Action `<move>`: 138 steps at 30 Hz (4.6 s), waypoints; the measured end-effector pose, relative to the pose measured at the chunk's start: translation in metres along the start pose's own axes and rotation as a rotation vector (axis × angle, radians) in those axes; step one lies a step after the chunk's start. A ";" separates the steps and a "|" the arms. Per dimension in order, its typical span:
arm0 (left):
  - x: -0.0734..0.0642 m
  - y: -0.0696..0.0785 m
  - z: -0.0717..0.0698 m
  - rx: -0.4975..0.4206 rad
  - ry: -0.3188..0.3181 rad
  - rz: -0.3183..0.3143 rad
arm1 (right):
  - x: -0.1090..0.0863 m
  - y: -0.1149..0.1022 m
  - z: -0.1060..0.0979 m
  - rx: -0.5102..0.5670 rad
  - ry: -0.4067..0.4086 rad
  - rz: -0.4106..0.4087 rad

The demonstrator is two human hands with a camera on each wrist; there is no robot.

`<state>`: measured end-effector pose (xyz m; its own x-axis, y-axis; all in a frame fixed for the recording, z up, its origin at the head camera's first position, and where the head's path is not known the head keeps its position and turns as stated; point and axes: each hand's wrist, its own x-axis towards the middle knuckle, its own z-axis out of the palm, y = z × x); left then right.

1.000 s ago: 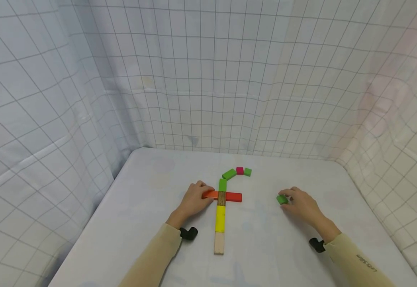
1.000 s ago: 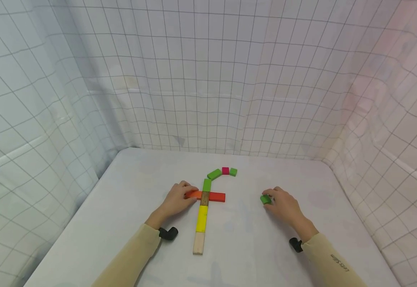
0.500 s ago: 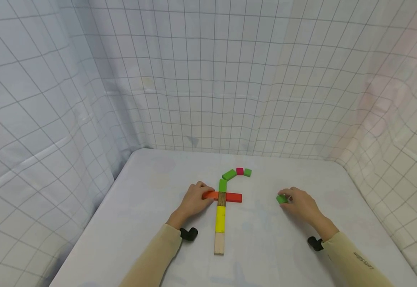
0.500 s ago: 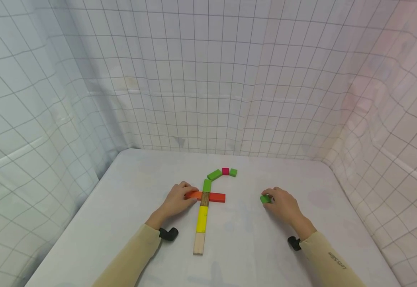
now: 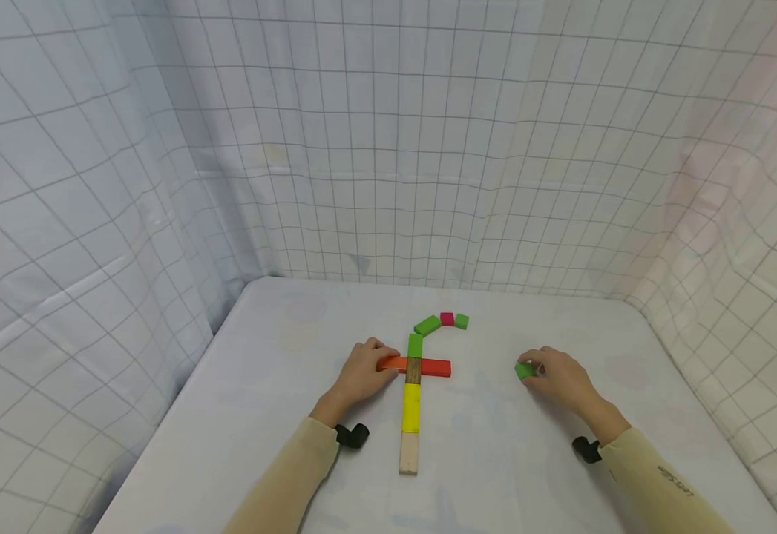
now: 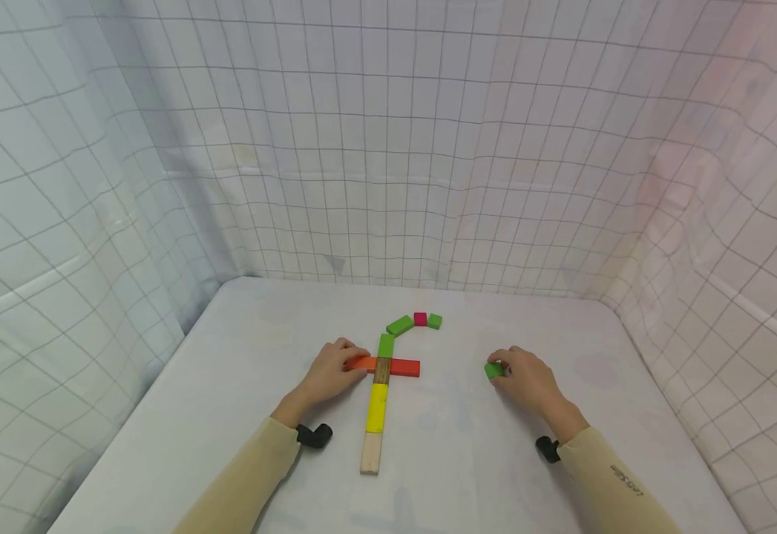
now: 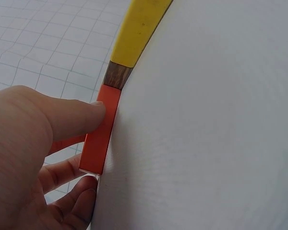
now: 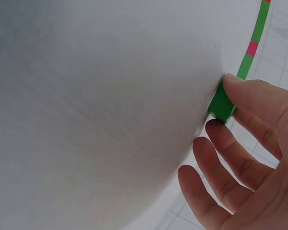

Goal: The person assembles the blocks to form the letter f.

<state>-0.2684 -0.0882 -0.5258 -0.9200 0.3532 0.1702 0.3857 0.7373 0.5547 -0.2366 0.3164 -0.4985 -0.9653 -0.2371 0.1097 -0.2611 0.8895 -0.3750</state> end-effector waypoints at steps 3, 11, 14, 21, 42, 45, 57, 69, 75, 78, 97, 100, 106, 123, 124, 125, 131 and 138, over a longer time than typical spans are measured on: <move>0.000 0.000 0.000 0.001 0.003 0.002 | 0.000 -0.002 -0.002 0.014 0.000 0.005; 0.000 -0.001 0.001 -0.001 0.010 0.012 | 0.002 -0.005 -0.005 0.032 0.006 0.033; 0.000 -0.001 0.001 -0.003 0.012 0.010 | 0.005 -0.005 -0.006 0.029 0.006 0.041; 0.000 -0.001 0.000 -0.006 0.010 0.007 | 0.013 -0.005 -0.007 0.030 -0.002 0.029; 0.000 0.000 0.000 -0.004 0.007 0.012 | 0.042 -0.018 -0.013 0.029 0.007 0.006; 0.000 0.000 0.001 -0.005 0.006 0.016 | 0.047 -0.019 -0.013 0.036 -0.005 0.012; 0.000 0.000 0.000 -0.004 -0.001 0.013 | 0.066 -0.025 -0.010 0.032 -0.003 0.030; -0.001 0.000 -0.001 0.001 0.003 0.018 | 0.086 -0.027 0.002 0.047 -0.041 0.108; -0.001 -0.002 0.002 -0.002 -0.006 0.016 | 0.092 -0.028 0.012 0.036 -0.068 0.162; 0.001 -0.003 0.001 0.004 -0.002 0.015 | 0.098 -0.029 0.016 0.031 -0.055 0.168; 0.003 0.000 -0.002 -0.005 0.001 0.026 | 0.116 -0.046 0.024 0.060 0.003 0.215; 0.003 0.001 -0.003 -0.007 -0.002 0.023 | 0.116 -0.048 0.025 0.082 0.006 0.214; 0.000 0.001 -0.003 -0.014 -0.003 0.014 | 0.116 -0.048 0.028 0.107 0.010 0.254; 0.000 0.001 0.000 -0.008 -0.003 0.011 | 0.117 -0.050 0.033 0.110 0.035 0.304; 0.000 0.000 0.000 -0.007 -0.003 0.011 | 0.117 -0.050 0.033 0.109 0.036 0.305; 0.000 0.000 0.000 -0.006 -0.004 0.011 | 0.117 -0.051 0.034 0.108 0.037 0.307; 0.000 0.000 -0.001 -0.005 0.000 0.016 | 0.118 -0.049 0.037 0.092 0.051 0.302; 0.000 -0.001 -0.001 -0.005 0.000 0.013 | 0.116 -0.051 0.037 0.098 0.047 0.306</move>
<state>-0.2692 -0.0892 -0.5259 -0.9150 0.3625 0.1772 0.3969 0.7297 0.5568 -0.3356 0.2292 -0.5002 -0.9982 0.0559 0.0196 0.0395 0.8741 -0.4841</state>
